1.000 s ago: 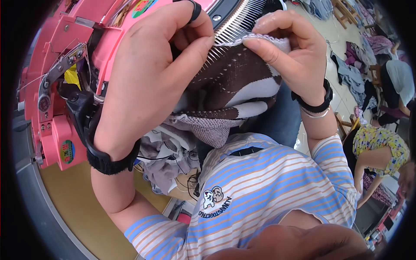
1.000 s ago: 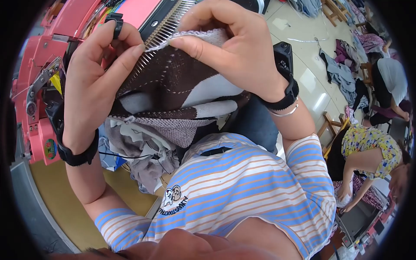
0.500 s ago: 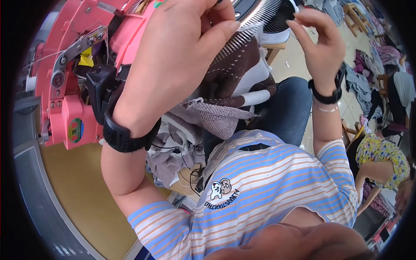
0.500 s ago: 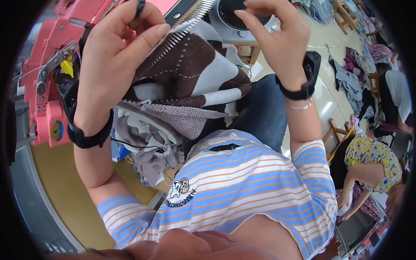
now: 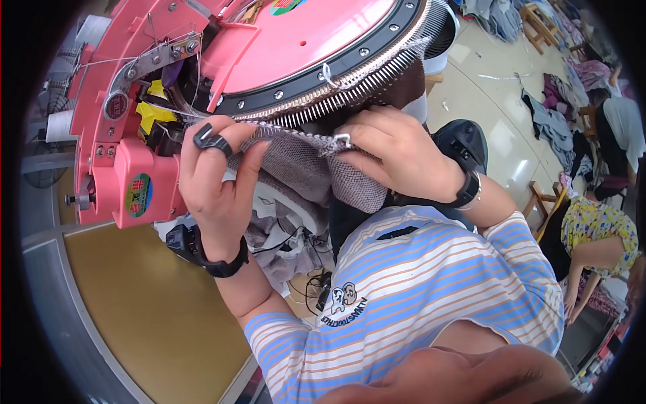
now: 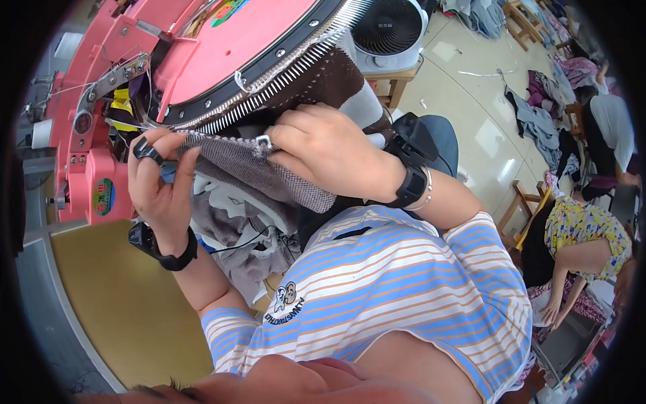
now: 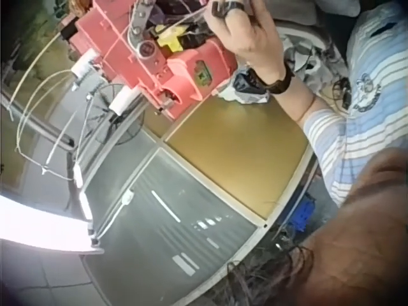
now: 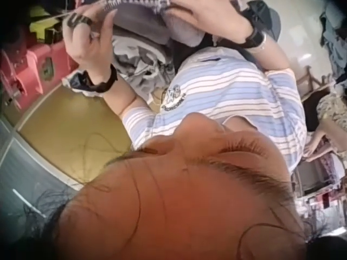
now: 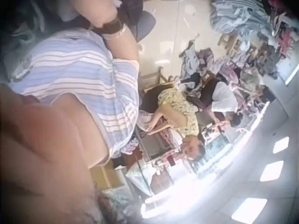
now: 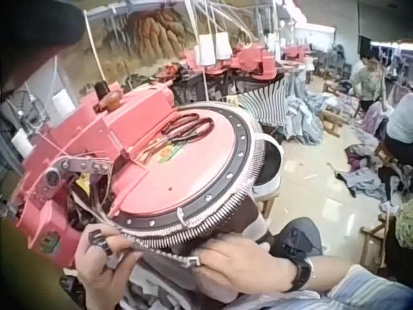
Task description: The person feeds a brown and white knit garment onto the needles of a circular knitting machine, removes it, untangles a power cord, and then feeds a white knit garment onto the needles.
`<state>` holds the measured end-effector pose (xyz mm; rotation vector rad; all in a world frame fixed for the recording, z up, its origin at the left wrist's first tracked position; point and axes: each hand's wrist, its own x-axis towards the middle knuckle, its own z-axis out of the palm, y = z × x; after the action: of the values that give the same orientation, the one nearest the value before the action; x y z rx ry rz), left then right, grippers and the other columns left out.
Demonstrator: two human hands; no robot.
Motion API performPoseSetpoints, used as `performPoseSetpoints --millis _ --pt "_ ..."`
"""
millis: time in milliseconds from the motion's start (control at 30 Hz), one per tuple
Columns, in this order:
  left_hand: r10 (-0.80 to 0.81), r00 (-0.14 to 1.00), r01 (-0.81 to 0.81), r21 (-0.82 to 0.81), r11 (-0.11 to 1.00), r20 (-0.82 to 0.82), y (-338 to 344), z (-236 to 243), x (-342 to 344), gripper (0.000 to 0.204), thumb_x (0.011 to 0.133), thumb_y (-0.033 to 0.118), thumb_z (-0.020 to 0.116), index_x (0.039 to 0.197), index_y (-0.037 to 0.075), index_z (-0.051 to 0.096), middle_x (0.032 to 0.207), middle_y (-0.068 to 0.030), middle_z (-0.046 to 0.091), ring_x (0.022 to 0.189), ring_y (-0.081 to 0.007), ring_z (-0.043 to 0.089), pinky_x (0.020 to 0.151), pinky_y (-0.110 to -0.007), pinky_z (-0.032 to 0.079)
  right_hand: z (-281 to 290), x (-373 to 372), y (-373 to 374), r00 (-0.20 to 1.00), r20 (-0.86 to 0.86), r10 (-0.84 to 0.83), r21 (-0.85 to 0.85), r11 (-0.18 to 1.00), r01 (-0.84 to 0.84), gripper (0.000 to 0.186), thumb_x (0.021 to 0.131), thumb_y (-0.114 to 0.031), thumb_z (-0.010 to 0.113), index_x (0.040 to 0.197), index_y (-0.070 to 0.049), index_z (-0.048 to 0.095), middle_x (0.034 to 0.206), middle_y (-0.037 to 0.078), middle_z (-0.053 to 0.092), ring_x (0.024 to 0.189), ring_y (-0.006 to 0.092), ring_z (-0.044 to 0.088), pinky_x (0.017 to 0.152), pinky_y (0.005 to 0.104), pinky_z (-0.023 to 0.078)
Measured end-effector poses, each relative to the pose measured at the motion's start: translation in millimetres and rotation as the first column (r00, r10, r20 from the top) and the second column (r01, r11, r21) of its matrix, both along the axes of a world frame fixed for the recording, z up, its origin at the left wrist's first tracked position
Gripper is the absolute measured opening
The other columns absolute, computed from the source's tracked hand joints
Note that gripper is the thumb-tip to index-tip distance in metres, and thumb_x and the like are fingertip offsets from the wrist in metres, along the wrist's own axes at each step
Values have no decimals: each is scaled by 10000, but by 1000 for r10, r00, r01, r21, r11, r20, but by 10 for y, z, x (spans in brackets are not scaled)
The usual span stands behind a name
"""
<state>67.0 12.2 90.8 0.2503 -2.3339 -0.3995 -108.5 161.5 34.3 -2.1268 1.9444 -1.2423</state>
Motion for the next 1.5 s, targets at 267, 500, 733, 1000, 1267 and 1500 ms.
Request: performPoseSetpoints --millis 267,500,733,1000,1267,1500 --pt "-116 981 93 -151 984 -154 198 57 -61 265 673 14 769 923 29 681 872 -90 582 782 -245 563 672 -322 459 5 181 343 888 455 70 -72 997 -41 144 841 -15 586 984 -8 574 868 119 593 795 287 602 697 345 478" --pt "-109 969 86 -112 990 -223 132 -153 -56 249 636 44 788 869 57 700 840 -51 571 760 -220 514 660 -318 408 54 282 336 798 600 50 -112 993 21 98 897 -32 557 986 7 568 871 99 589 785 187 584 708 290 470" --pt "-114 944 71 -145 987 -311 208 -164 -107 150 706 17 750 843 48 696 834 -79 566 753 -243 511 666 -351 418 139 199 345 939 308 153 -266 961 -69 227 843 -128 658 995 18 575 833 134 581 745 296 595 629 358 480" --pt "-121 921 38 -225 974 -371 258 -217 -150 46 830 65 677 842 52 634 817 -63 539 765 -248 492 667 -363 402 278 229 454 993 114 30 -392 920 17 166 812 -93 622 939 -12 553 774 109 549 700 296 571 620 380 467" --pt "-148 933 -32 -483 875 -330 190 -208 -123 53 877 114 634 878 62 622 828 -75 543 774 -264 486 707 -408 388 338 300 425 996 71 59 -462 887 -19 129 826 -88 614 912 -9 558 718 101 510 656 281 551 572 368 449" --pt "-157 932 -55 -557 829 -326 204 -189 -134 27 888 90 607 908 78 595 850 -73 560 778 -263 492 727 -414 391 268 260 342 989 100 108 -524 851 -40 146 845 -76 612 944 18 560 707 104 487 638 273 528 547 360 426"
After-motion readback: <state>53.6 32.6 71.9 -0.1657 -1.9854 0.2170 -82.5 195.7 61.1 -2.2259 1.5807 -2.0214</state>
